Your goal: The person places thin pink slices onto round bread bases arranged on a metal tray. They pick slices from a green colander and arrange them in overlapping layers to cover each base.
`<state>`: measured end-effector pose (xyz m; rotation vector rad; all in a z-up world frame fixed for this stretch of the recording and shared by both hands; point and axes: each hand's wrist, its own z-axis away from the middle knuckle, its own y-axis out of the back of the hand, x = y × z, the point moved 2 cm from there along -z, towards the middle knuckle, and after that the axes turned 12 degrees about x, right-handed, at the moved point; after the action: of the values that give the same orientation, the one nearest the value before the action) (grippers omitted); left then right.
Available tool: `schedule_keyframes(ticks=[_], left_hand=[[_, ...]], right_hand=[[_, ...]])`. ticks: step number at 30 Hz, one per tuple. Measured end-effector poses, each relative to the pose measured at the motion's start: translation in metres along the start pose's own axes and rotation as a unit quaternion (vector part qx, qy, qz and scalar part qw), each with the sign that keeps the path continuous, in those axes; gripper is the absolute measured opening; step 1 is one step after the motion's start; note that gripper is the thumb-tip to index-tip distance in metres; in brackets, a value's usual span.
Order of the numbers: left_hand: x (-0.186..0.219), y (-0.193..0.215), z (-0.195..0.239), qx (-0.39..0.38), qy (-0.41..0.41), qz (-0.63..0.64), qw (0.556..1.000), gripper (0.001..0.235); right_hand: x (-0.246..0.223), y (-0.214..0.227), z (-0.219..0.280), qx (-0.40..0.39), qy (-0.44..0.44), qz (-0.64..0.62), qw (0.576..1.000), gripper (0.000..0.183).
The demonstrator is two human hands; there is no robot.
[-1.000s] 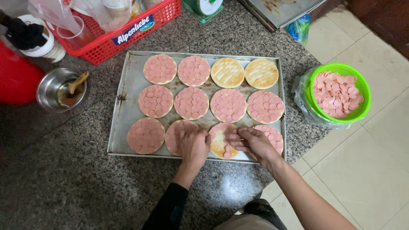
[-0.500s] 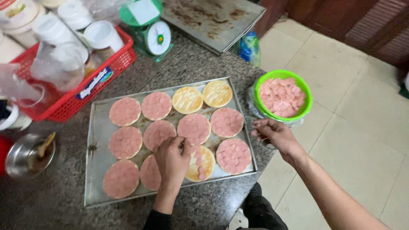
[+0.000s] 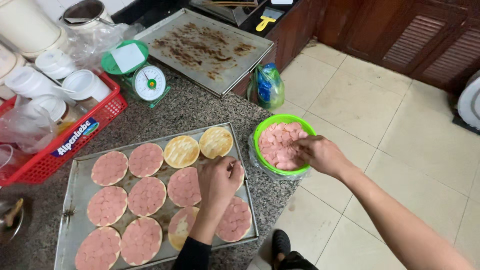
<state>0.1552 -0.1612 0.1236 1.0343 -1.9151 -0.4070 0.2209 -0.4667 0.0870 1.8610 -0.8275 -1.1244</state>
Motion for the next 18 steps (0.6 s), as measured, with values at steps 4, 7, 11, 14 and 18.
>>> schedule_keyframes(ticks=[4,7,11,14,18], left_hand=[[0.011,-0.015,0.004,-0.012,0.016,-0.005,1.000,0.014],[0.011,-0.017,0.012,-0.028,0.052,0.024,0.998,0.014],[0.008,-0.017,0.026,-0.034,0.134,0.041,0.990,0.016],[0.010,-0.017,0.029,-0.029,0.170,0.027,0.985,0.019],[0.016,-0.018,0.027,-0.023,0.167,0.030,0.985,0.018]], right_hand=[[-0.011,-0.019,-0.020,-0.108,0.068,0.030,0.991,0.042],[-0.019,-0.026,-0.029,-0.136,0.143,0.054,0.979,0.057],[-0.023,-0.031,-0.028,-0.061,0.280,0.027,0.958,0.055],[-0.019,-0.036,-0.026,-0.102,0.306,0.024,0.946,0.028],[-0.017,-0.037,-0.028,-0.085,0.320,-0.044,0.942,0.024]])
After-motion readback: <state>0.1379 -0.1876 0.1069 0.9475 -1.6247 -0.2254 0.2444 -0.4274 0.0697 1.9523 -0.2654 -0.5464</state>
